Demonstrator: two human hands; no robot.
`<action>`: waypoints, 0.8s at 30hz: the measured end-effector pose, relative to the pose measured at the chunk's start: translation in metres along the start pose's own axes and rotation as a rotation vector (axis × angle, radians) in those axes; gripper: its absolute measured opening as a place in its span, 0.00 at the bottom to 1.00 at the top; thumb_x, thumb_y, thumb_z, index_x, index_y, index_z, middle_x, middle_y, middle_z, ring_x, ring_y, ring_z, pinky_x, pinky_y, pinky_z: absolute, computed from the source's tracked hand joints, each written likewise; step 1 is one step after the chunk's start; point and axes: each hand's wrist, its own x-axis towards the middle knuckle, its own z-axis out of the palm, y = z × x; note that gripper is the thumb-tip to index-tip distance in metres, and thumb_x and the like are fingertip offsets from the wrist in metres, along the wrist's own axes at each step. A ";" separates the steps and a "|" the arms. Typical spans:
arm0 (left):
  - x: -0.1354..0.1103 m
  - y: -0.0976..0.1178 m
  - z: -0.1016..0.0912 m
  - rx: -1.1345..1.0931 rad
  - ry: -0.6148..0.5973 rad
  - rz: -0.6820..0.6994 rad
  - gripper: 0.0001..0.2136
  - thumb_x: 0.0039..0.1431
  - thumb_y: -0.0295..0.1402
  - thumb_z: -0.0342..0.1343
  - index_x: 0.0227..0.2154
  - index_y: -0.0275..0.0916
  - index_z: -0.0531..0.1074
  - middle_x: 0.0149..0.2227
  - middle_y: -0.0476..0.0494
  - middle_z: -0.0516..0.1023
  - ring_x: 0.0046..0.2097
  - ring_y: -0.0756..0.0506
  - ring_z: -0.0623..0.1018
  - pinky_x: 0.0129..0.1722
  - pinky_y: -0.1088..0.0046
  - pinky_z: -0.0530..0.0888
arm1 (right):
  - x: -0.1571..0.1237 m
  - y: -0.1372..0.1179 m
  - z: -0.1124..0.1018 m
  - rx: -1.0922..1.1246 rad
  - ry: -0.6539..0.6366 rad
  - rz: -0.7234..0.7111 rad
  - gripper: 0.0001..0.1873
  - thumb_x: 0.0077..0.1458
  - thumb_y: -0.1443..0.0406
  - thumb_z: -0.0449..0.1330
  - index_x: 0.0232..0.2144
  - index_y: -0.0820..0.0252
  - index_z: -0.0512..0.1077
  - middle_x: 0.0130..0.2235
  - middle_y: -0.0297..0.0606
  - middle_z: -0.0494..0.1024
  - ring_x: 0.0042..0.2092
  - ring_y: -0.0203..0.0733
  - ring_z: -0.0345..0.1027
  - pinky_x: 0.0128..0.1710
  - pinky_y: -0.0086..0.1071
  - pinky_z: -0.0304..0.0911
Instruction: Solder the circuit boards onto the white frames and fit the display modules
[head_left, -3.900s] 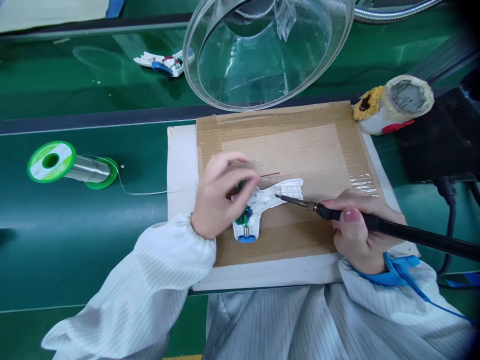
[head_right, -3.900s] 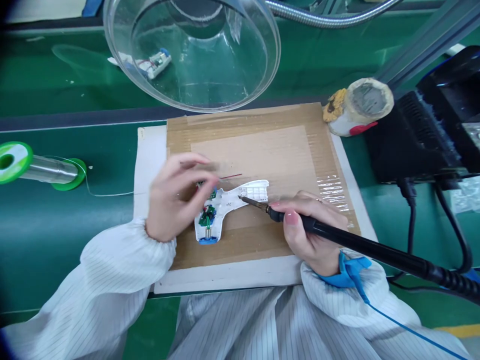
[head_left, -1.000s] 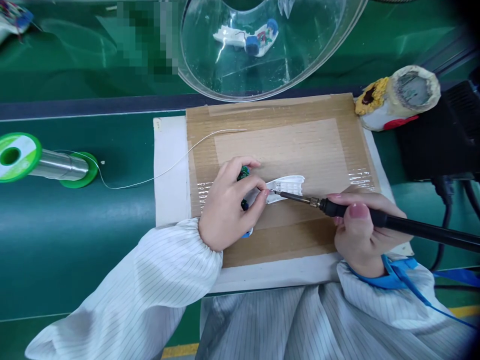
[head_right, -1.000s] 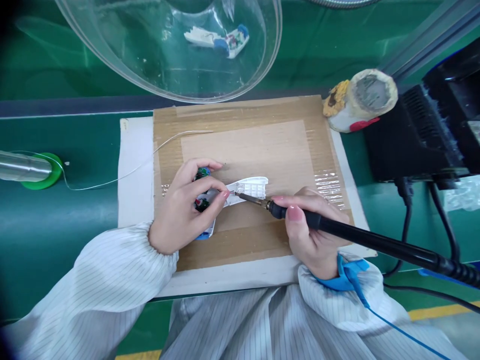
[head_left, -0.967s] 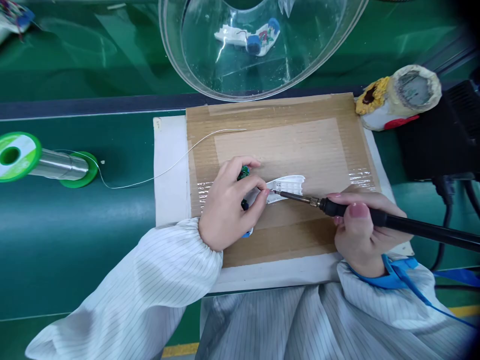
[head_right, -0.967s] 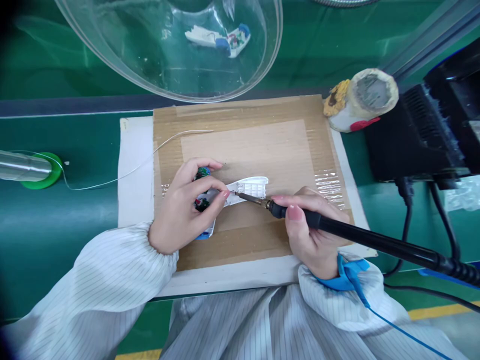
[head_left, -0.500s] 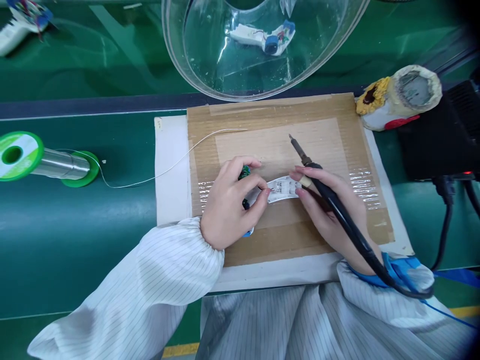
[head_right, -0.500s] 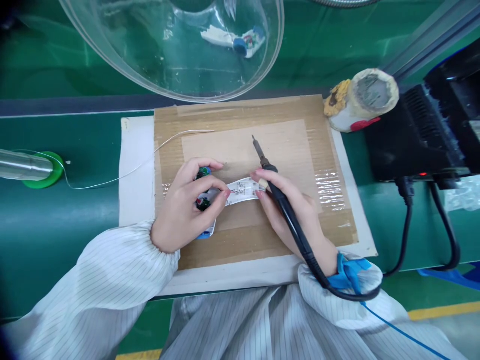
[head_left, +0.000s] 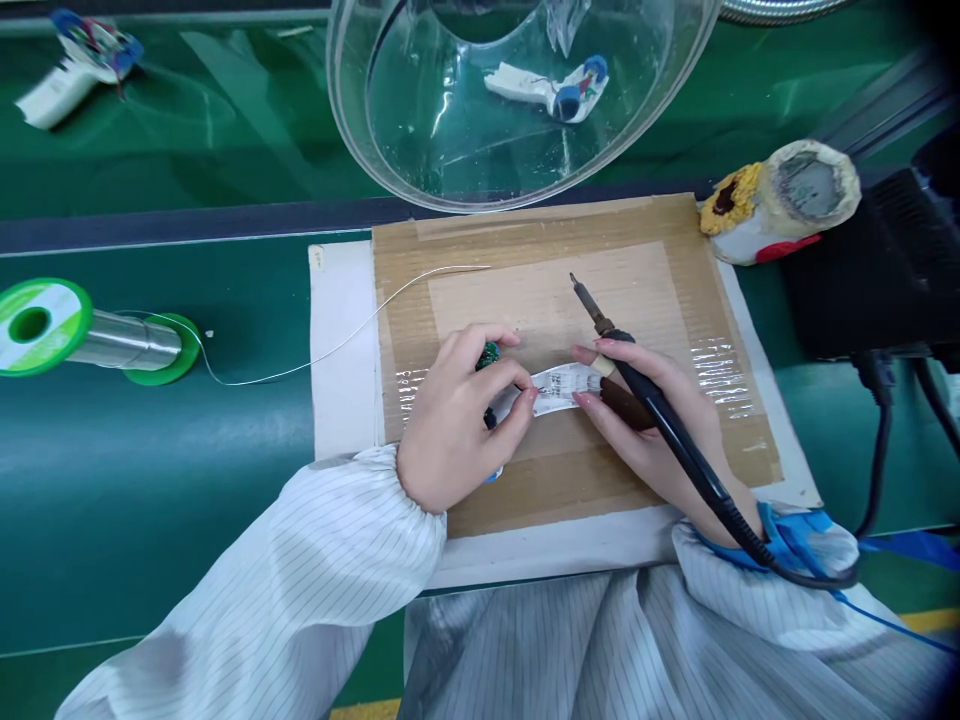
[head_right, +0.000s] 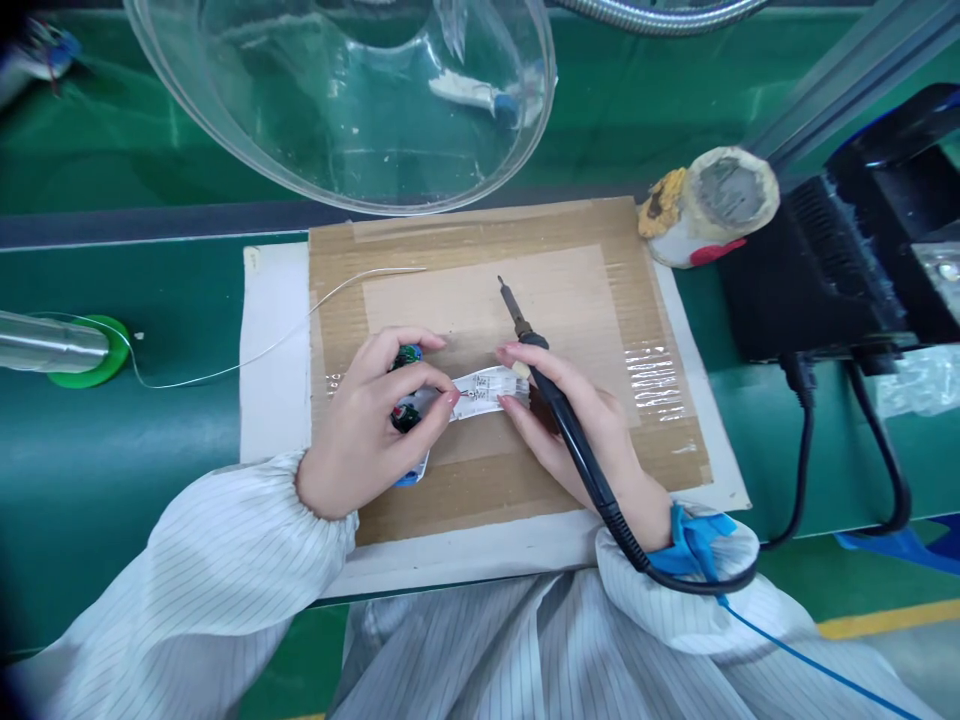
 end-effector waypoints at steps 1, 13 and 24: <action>0.000 0.000 -0.003 0.007 -0.008 0.006 0.06 0.67 0.25 0.57 0.35 0.37 0.78 0.51 0.36 0.73 0.56 0.39 0.75 0.57 0.58 0.72 | 0.000 0.000 0.000 -0.001 -0.002 -0.005 0.29 0.60 0.71 0.68 0.60 0.48 0.68 0.54 0.36 0.83 0.59 0.46 0.76 0.57 0.39 0.75; 0.005 0.000 0.001 0.025 0.062 0.046 0.06 0.67 0.25 0.57 0.34 0.38 0.76 0.56 0.34 0.75 0.59 0.38 0.74 0.61 0.53 0.69 | 0.000 0.000 0.004 0.062 -0.003 -0.009 0.26 0.62 0.70 0.66 0.60 0.46 0.70 0.54 0.34 0.83 0.53 0.44 0.81 0.52 0.36 0.78; 0.002 -0.005 0.001 -0.023 0.013 -0.021 0.06 0.68 0.26 0.57 0.34 0.40 0.76 0.56 0.36 0.74 0.60 0.39 0.73 0.62 0.56 0.67 | -0.008 0.000 0.000 0.215 0.473 0.028 0.12 0.70 0.56 0.58 0.39 0.47 0.82 0.28 0.29 0.81 0.19 0.35 0.64 0.18 0.34 0.61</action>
